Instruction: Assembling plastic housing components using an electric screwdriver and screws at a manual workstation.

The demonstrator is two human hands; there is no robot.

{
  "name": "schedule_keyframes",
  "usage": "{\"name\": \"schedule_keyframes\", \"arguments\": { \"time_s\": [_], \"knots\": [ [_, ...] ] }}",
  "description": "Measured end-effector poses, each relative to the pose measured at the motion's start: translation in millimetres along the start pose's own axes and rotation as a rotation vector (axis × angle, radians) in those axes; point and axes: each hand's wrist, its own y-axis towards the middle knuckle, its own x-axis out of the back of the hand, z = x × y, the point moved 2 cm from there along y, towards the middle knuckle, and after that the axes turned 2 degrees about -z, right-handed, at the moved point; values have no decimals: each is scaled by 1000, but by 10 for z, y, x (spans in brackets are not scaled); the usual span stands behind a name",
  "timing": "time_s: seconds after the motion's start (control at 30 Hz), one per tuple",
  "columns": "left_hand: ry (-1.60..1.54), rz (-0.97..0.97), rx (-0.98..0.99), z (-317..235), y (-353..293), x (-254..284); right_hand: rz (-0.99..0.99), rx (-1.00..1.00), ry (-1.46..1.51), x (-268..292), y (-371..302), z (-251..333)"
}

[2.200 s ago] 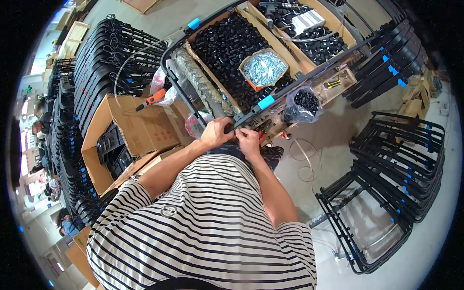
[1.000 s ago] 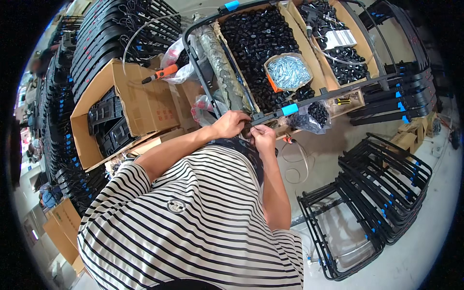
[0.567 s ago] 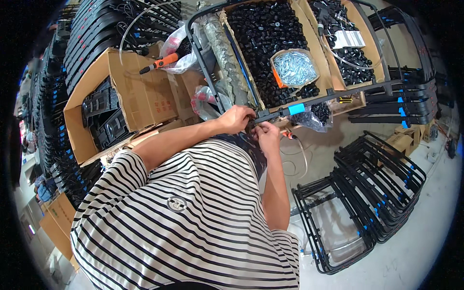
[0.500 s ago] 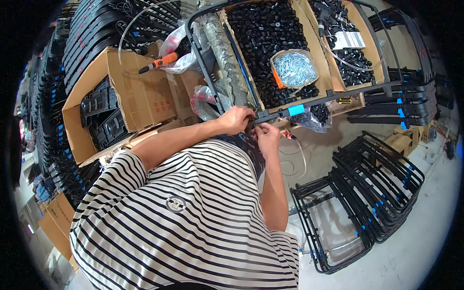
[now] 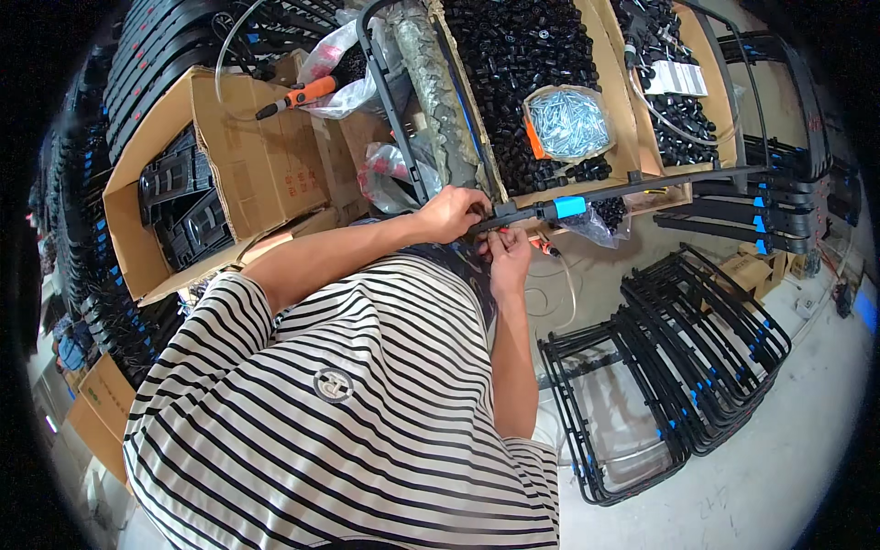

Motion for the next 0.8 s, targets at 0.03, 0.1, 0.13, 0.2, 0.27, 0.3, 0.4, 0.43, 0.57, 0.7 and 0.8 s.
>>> {"name": "schedule_keyframes", "arguments": {
  "time_s": [0.03,0.1,0.13,0.2,0.27,0.3,0.4,0.43,0.57,0.7,0.8],
  "knots": [
    [-39,-14,27,-1,-5,3,-35,18,13,-1,-9,-22],
    [-84,-29,53,15,-4,1,-42,21,31,-17,-29,-73],
    [-156,-36,61,30,-1,-5,-49,26,56,-19,-37,-93],
    [-299,-47,80,39,-7,-1,-58,29,78,-14,-36,-80],
    [-308,-52,94,34,-19,10,11,-10,41,-11,-1,-11],
    [-312,-59,107,30,-23,16,45,-30,23,-17,7,16],
    [-185,-87,46,33,-16,-16,55,-68,-20,-22,9,51],
    [-53,-112,-25,28,-13,-34,61,-86,-40,-20,15,60],
    [109,-18,-96,-9,18,-7,151,-123,-186,-5,124,153],
    [101,30,-136,44,82,-15,110,-92,-138,-25,80,154],
    [79,53,-75,-9,113,21,89,-60,-138,-8,84,139]
  ]
}}
